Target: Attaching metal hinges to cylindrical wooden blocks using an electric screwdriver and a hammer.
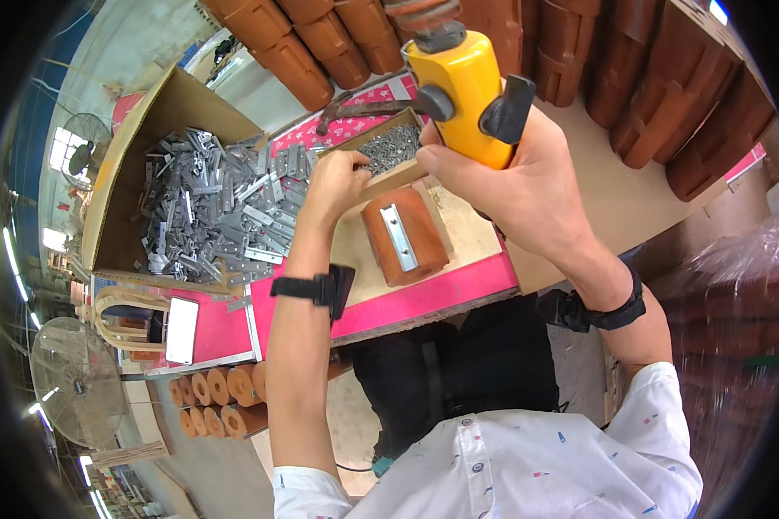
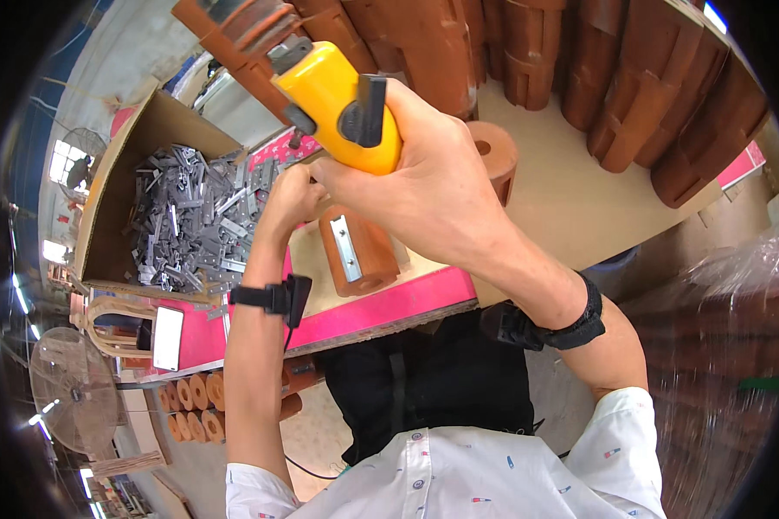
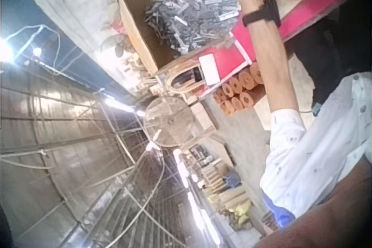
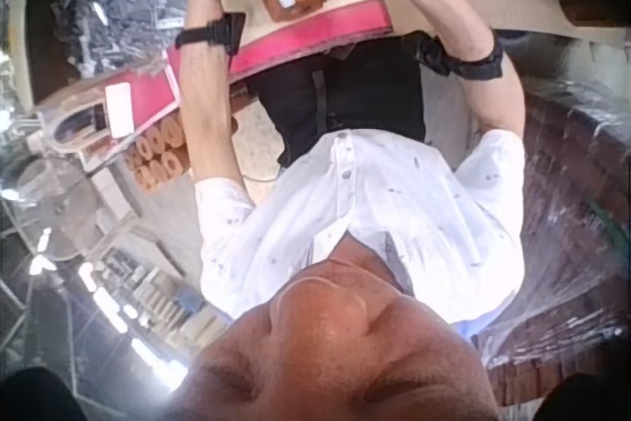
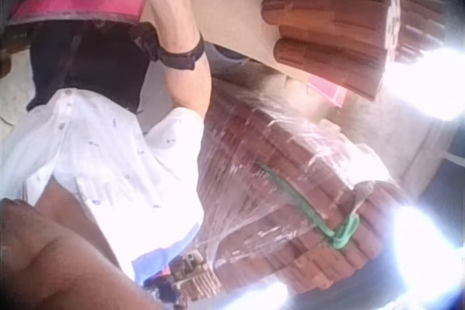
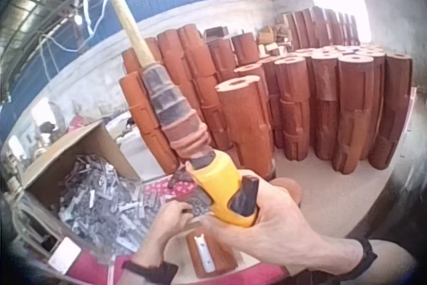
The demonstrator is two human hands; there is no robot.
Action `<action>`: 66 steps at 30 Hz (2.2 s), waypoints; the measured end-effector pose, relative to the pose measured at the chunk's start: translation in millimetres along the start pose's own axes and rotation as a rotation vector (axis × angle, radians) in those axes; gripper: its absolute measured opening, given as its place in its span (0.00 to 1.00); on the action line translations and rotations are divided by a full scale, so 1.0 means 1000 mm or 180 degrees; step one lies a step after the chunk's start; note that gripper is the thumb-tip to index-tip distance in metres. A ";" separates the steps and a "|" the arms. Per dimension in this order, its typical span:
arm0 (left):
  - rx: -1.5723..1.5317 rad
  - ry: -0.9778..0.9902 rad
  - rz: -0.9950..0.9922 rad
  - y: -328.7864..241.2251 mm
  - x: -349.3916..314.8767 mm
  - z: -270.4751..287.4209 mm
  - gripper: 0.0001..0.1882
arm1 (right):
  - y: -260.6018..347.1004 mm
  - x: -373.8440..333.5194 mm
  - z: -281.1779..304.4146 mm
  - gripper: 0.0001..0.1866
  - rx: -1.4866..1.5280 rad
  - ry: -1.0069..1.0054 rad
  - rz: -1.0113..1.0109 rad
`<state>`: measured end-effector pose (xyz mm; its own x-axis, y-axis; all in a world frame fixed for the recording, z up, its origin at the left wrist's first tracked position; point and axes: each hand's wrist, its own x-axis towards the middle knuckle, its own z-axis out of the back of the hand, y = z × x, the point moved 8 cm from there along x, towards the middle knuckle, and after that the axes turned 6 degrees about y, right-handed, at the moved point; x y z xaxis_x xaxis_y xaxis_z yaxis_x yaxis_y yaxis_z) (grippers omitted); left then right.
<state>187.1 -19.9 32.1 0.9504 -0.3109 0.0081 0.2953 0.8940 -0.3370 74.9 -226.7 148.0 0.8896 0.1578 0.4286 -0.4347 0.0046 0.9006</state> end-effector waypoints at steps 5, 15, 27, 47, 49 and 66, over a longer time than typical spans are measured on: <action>0.0225 0.0437 0.0012 0.023 0.036 -0.034 0.11 | -0.004 -0.004 0.016 0.20 -0.0047 -0.0100 0.0212; -0.0522 0.0144 0.0189 0.035 0.029 -0.031 0.09 | -0.001 -0.011 0.026 0.19 0.0070 -0.0145 0.0434; -0.1080 -0.0880 0.0752 0.042 0.014 -0.001 0.10 | -0.001 -0.006 0.006 0.16 0.0141 0.0011 -0.0073; -0.2646 -0.1389 -0.0278 -0.029 -0.169 0.004 0.06 | 0.027 0.020 -0.058 0.13 0.0491 0.0212 0.0053; -0.2628 -0.1530 -0.0339 -0.030 -0.169 0.004 0.06 | 0.029 0.019 -0.062 0.15 0.0579 0.0203 0.0008; -0.3081 -0.1240 -0.0291 -0.062 -0.157 -0.005 0.18 | 0.033 0.018 -0.078 0.15 0.0704 0.0229 0.0182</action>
<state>19.3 -28.1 46.5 0.9448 -0.0850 0.3164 0.3268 0.1788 -0.9280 65.5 -146.4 179.8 0.8487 0.2217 0.4802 -0.4357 -0.2215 0.8724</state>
